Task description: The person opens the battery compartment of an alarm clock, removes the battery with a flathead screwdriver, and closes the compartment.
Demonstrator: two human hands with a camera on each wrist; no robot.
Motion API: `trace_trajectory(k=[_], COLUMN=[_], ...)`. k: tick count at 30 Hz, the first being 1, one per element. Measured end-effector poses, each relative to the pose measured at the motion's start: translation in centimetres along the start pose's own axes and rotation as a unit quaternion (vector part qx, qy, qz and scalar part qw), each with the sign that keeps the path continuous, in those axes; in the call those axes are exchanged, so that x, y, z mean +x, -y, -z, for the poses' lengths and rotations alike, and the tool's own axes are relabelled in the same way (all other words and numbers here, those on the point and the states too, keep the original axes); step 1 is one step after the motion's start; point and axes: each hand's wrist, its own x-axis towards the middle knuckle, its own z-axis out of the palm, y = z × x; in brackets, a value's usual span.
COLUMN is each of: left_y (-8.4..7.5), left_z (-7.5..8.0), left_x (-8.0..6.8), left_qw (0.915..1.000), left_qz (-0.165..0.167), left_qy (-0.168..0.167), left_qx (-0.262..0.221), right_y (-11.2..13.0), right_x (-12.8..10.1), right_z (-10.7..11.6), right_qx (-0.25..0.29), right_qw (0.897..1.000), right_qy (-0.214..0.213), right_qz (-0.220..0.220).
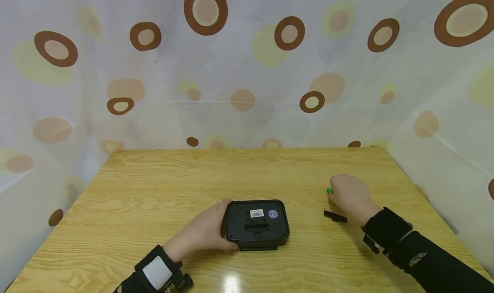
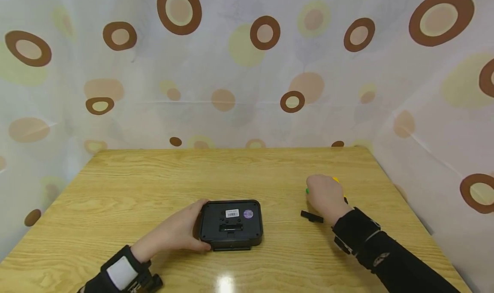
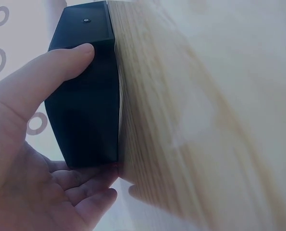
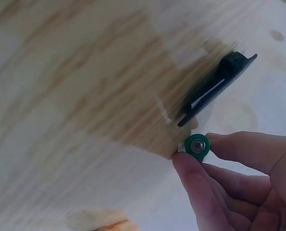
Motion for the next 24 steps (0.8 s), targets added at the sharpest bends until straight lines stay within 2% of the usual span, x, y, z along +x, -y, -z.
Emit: trace_trajectory(k=[13,24], left_y=[0.08,0.06], left_z=[0.08,0.0], left_x=[-0.04,-0.03], left_qw=[1.0,1.0], left_qz=[-0.001,-0.005], left_qy=[0.002,0.002], left_qx=[-0.004,-0.004], right_y=[0.33,0.17], right_x=[0.07,0.2], right_z=[-0.12,-0.31], right_qx=[0.015,0.003], right_qw=[1.0,1.0], right_qy=[0.002,0.007], right_qz=[-0.01,-0.02])
